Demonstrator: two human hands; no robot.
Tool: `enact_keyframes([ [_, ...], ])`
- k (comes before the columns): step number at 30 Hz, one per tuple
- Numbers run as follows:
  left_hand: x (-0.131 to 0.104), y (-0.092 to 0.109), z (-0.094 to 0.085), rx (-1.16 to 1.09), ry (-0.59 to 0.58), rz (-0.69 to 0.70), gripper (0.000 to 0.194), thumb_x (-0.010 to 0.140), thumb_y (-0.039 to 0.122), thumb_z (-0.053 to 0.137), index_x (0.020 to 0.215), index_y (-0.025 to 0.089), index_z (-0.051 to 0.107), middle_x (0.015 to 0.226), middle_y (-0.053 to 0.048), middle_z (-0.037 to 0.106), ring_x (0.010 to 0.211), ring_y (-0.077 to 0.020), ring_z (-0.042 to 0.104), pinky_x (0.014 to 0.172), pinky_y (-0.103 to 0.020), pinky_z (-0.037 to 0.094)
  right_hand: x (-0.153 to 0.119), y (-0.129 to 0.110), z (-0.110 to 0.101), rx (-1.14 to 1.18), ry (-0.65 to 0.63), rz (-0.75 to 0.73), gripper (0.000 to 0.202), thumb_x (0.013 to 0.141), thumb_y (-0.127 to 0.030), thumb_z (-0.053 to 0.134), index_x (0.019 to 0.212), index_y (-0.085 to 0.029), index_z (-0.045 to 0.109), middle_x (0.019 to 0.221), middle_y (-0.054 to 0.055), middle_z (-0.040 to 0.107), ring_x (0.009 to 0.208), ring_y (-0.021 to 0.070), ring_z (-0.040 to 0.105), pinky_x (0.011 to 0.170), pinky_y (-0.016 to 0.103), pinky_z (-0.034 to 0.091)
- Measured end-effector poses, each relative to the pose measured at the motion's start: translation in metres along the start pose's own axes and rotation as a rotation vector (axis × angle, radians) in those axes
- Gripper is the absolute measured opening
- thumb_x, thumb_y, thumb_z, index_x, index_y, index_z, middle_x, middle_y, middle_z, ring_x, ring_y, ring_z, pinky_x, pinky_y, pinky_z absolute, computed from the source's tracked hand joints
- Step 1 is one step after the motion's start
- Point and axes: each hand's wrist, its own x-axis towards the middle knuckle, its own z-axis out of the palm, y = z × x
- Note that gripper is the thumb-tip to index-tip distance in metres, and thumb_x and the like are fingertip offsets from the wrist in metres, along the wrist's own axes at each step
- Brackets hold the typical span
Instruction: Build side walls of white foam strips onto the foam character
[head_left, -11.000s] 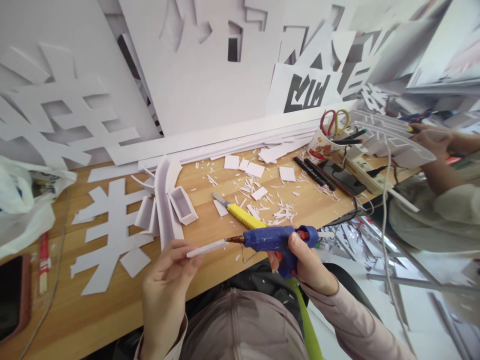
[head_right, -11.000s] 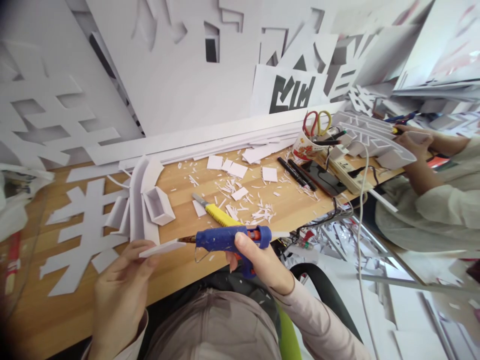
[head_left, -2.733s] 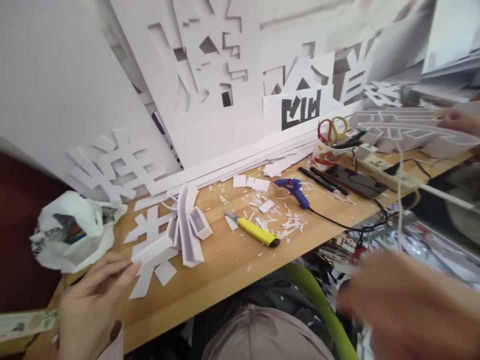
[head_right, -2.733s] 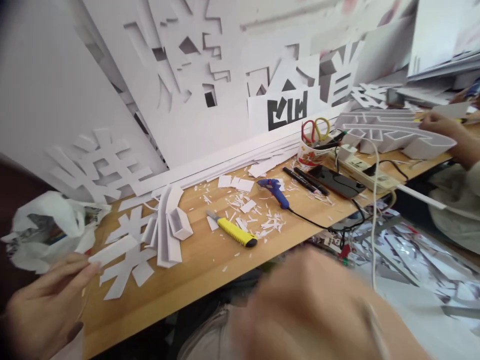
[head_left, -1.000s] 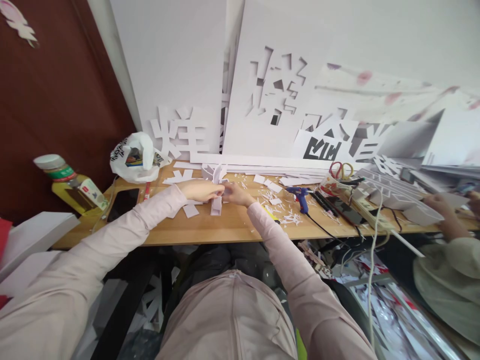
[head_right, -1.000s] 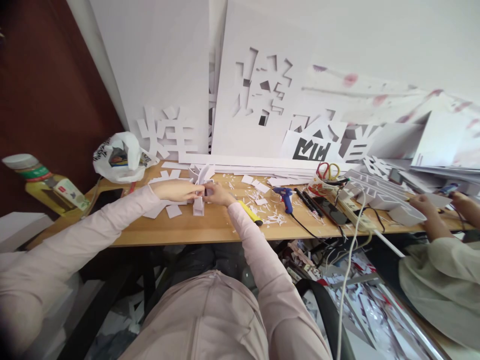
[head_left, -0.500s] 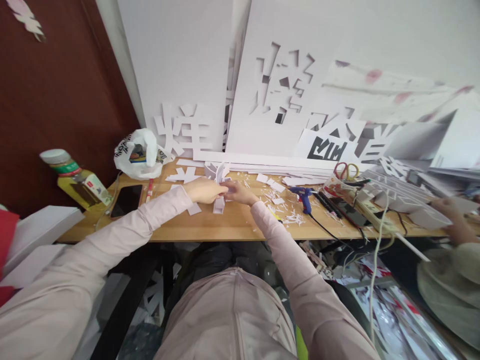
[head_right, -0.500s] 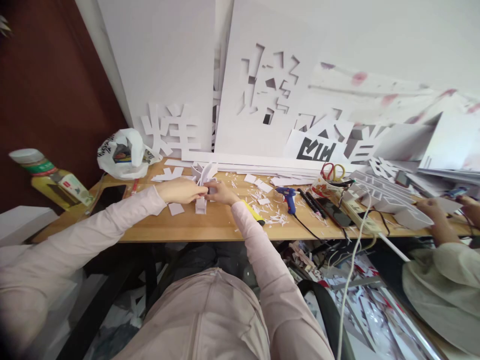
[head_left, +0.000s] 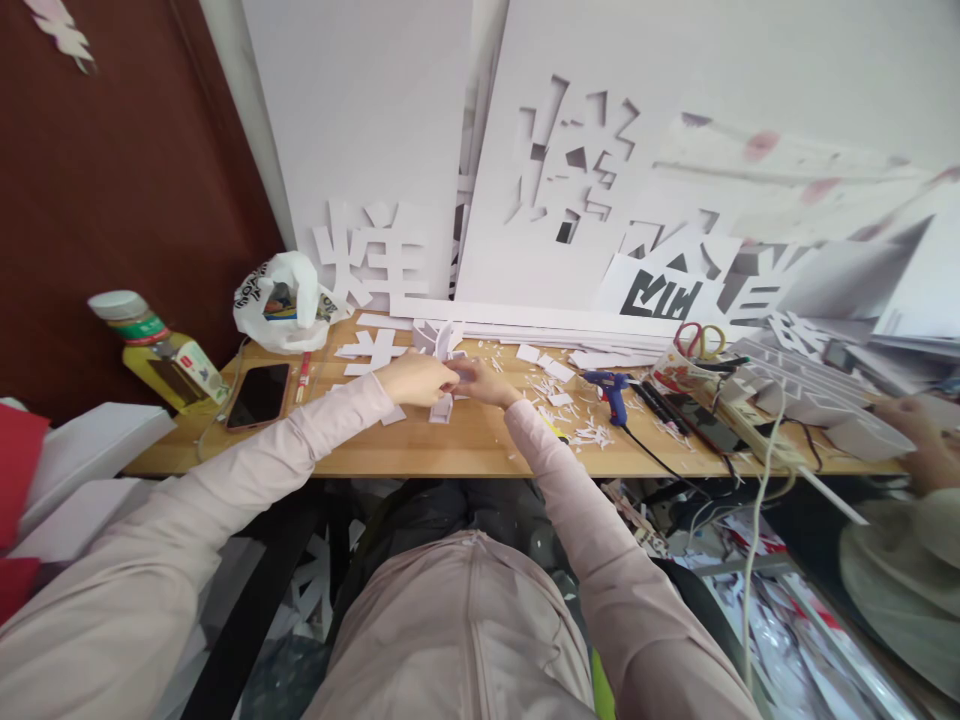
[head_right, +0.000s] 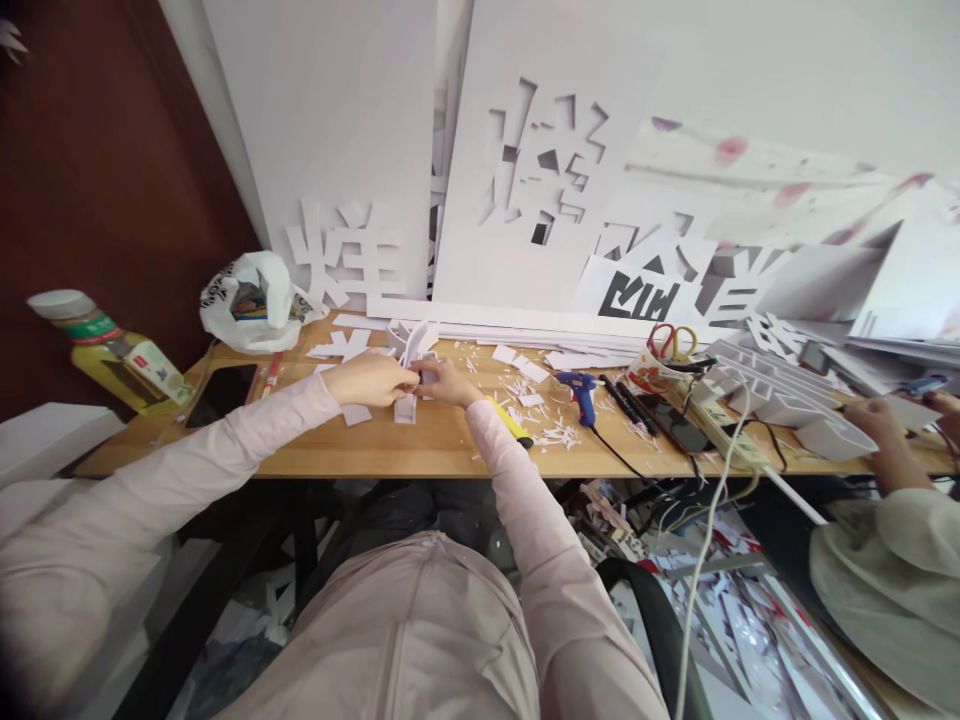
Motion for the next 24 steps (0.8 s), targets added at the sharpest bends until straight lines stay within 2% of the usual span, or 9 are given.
enact_keyframes([
  [7,0.003,0.005,-0.001,-0.031,-0.009,-0.035,0.019,0.083,0.014,0.055,0.085,0.022,0.072,0.089,-0.007,0.075,0.089,-0.026,0.069,0.084,-0.041,0.048,0.0,-0.003,-0.001,-0.01,-0.008,-0.018,0.039,0.074,-0.033,0.08,0.111,-0.023,0.076,0.112,0.006,0.075,0.108,0.0263,0.066,0.1,0.04,0.046],
  [16,0.003,0.01,0.004,-0.058,0.021,-0.067,0.021,0.076,0.008,0.058,0.077,0.022,0.074,0.085,-0.004,0.075,0.095,-0.0258,0.069,0.106,-0.056,0.039,0.001,-0.004,0.0,-0.027,-0.009,-0.002,0.039,0.072,-0.026,0.079,0.111,-0.023,0.076,0.112,0.005,0.075,0.107,0.0257,0.067,0.101,0.041,0.046],
  [24,0.006,0.015,0.008,-0.055,0.048,-0.086,0.018,0.079,0.01,0.06,0.075,0.021,0.075,0.088,-0.005,0.077,0.099,-0.0279,0.07,0.111,-0.061,0.034,0.002,-0.005,0.0,-0.05,-0.004,0.029,0.038,0.071,-0.029,0.08,0.108,-0.023,0.076,0.11,0.005,0.075,0.108,0.0266,0.066,0.101,0.042,0.045],
])
